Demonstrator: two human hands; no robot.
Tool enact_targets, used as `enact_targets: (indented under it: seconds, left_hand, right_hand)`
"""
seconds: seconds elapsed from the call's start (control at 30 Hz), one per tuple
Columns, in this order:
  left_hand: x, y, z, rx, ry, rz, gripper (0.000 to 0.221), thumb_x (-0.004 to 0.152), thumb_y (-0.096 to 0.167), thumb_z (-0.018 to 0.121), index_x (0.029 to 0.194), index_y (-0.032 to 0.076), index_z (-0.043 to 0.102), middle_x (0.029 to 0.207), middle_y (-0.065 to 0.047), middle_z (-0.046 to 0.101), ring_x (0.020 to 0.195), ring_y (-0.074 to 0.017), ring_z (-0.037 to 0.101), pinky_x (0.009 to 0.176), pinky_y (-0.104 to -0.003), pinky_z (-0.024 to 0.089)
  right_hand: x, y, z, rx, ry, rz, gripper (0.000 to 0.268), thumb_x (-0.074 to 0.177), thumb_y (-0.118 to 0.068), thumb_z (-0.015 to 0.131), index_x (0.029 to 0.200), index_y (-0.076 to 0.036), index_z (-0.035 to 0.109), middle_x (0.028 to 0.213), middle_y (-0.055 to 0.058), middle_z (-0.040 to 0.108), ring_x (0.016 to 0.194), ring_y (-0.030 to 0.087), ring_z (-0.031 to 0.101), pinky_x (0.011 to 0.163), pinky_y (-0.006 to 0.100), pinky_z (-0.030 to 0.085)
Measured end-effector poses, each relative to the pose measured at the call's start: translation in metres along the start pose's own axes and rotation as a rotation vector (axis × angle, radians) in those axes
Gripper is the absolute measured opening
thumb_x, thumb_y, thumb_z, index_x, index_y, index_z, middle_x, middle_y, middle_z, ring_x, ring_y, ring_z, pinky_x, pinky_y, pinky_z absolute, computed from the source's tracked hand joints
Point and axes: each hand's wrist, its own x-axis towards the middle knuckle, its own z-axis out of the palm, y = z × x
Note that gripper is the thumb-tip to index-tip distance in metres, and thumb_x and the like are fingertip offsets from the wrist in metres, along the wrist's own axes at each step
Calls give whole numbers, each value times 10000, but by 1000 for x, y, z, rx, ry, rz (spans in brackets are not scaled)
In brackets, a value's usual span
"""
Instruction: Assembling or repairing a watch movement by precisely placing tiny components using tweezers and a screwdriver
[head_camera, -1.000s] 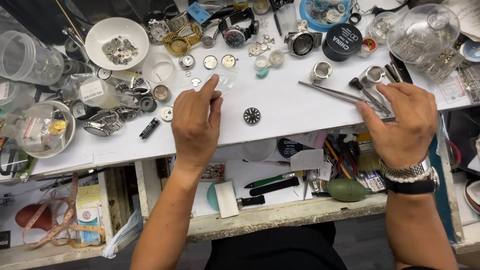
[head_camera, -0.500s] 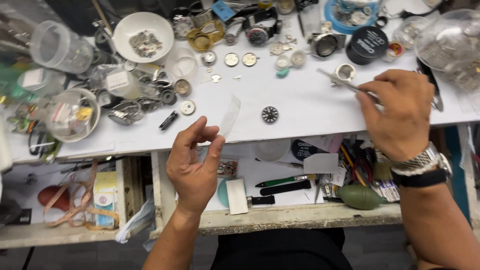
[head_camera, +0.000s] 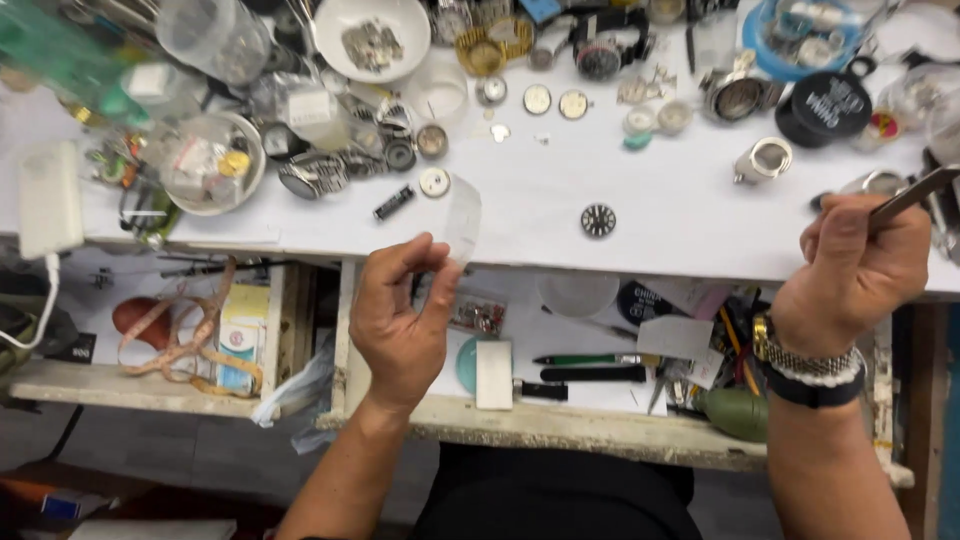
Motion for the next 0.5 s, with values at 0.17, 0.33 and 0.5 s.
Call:
enact_targets:
  seconds: [0.17,0.33,0.5]
  left_hand:
    - [-10,-1,-15,323,-484,582,177,997,-55,687,1170,-34,653,1035,-155,692,845,-281,681,713,-386,545]
    - [-31,-61,-19,524,-610,653,124,951,-27,772,1046,-11,695,935,-136,728,832,-249,720,670,-322,586]
    - [-33,-83,-16,677,-586,693,109,957,-66,717,1018,22,700,908,-112,685,745,-236,657,594,-334,520]
  right_hand:
    - [-12,1,4,13,-40,52,422,1217,-353,534,1109,55,546,768,151,453,570,204,385,520,331,283]
    - [-23,20,-3,77,50,154,399,1174,-364,588,1141,27,659,790,119,497,602,152,372,543,284,245]
    - [-23,18,-3,90,34,133,340,1178,-320,590,1115,11,638,840,111,514,620,148,392,537,292,241]
